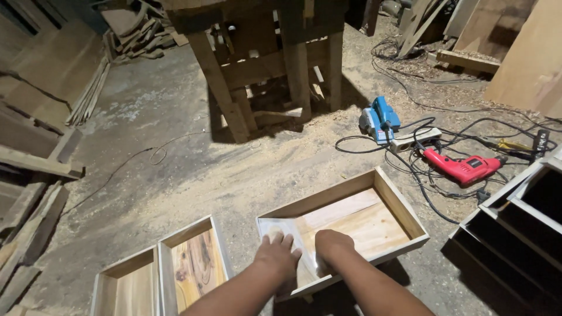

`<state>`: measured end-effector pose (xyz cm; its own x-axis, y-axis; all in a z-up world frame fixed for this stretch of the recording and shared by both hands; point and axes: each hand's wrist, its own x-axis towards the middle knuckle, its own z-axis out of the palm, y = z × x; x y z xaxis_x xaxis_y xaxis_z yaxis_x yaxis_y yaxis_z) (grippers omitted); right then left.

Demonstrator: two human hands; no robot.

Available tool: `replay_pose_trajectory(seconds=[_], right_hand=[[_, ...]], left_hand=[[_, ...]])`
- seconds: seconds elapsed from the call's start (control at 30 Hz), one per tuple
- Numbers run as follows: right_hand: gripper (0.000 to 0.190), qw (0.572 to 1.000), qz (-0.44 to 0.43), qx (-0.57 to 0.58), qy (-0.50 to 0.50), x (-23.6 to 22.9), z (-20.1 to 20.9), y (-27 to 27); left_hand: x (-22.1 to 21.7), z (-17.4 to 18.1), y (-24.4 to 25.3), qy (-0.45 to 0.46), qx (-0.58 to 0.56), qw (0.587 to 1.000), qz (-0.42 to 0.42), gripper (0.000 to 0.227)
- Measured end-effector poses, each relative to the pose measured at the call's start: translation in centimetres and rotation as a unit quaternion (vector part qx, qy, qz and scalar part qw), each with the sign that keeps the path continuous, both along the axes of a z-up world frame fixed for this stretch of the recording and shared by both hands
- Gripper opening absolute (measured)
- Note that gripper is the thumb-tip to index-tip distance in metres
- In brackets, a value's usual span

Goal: Applying wood glue and assembling wooden drawer components on the floor of a workshop.

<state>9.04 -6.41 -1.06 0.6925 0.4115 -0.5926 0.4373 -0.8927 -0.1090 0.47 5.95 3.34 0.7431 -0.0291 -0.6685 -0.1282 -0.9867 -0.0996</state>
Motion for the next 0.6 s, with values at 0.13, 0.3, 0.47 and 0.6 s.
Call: replay_pose_trajectory(seconds=[0.13, 0.3, 0.47, 0.6], right_hand=[[0.032, 1.0, 0.001, 0.015, 0.013, 0.4, -0.6, 0.0], [0.035, 1.0, 0.005, 0.007, 0.024, 0.3, -0.2, 0.2], [0.037, 1.0, 0.004, 0.006, 0.016, -0.1, 0.4, -0.1], [0.039, 1.0, 0.004, -0.002, 0.021, -0.2, 0.5, 0.0]], left_hand=[[-1.2, 1.8, 0.8, 0.014, 0.028, 0.999, -0.034, 0.089], [-1.5, 2.9, -0.4, 0.032, 0.014, 0.999, -0.008, 0.063], [0.1, -4.5, 0.2, -0.057, 0.003, 0.998, 0.003, 0.065], [0.9, -5.7, 0.0, -0.06, 0.008, 0.998, 0.012, 0.081]])
